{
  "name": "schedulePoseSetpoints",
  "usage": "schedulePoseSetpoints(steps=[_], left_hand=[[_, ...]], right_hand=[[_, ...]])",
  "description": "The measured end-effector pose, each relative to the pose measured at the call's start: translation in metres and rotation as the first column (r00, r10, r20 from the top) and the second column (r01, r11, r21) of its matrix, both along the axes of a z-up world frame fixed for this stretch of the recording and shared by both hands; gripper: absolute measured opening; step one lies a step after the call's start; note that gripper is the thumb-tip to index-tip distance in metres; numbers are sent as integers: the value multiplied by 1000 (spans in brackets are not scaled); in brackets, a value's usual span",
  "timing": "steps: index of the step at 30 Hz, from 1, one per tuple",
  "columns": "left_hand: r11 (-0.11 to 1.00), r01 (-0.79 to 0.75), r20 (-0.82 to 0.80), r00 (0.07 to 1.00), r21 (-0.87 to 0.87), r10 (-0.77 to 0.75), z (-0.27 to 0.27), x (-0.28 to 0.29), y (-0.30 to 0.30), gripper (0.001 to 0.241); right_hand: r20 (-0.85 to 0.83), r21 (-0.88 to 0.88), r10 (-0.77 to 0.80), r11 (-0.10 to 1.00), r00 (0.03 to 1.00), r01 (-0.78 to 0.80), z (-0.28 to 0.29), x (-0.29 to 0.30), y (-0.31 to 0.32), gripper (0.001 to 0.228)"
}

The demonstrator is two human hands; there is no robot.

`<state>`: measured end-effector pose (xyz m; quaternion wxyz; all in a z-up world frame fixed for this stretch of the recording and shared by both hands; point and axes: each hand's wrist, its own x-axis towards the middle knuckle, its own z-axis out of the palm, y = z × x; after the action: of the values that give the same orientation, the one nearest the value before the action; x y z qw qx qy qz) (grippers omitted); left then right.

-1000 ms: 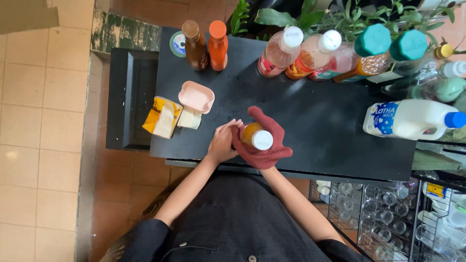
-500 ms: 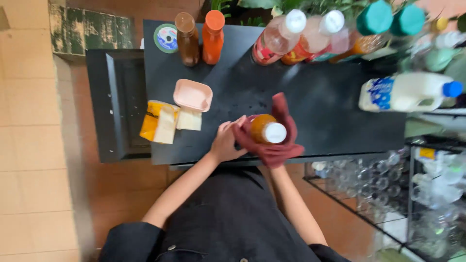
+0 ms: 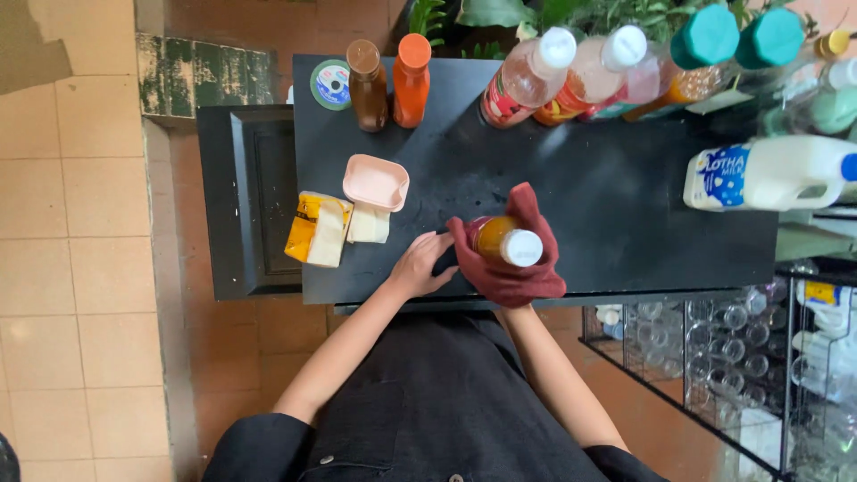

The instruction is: Cleaning and wiping down several syrup and sauce bottles on a counter.

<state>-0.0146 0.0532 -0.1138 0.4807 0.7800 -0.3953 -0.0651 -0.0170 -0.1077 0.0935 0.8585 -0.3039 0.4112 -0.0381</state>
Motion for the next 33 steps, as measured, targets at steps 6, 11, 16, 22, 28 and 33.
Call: schedulePoseSetpoints(steps=[6, 11, 16, 22, 28, 33], left_hand=[[989, -124, -106, 986, 77, 132, 31, 6, -20, 77], [974, -155, -103, 980, 163, 173, 46, 11, -39, 98], [951, -257, 3, 966, 171, 260, 9, 3, -43, 86], [942, -286, -16, 956, 174, 293, 19, 4, -44, 80], [951, -273, 10, 962, 144, 274, 15, 2, -39, 82], [955, -259, -8, 965, 148, 263, 14, 4, -39, 83]], right_hand=[[44, -369, 294, 893, 955, -258, -25, -9, -26, 64], [28, -762, 734, 455, 678, -461, -128, -15, -71, 67], [290, -595, 812, 567, 507, -569, -89, 3, -85, 75], [89, -991, 743, 133, 663, -17, -76, -7, -60, 82], [32, -892, 802, 292, 597, -345, -189, -26, -102, 80], [219, -612, 785, 573, 579, -545, -123, -21, -86, 85]])
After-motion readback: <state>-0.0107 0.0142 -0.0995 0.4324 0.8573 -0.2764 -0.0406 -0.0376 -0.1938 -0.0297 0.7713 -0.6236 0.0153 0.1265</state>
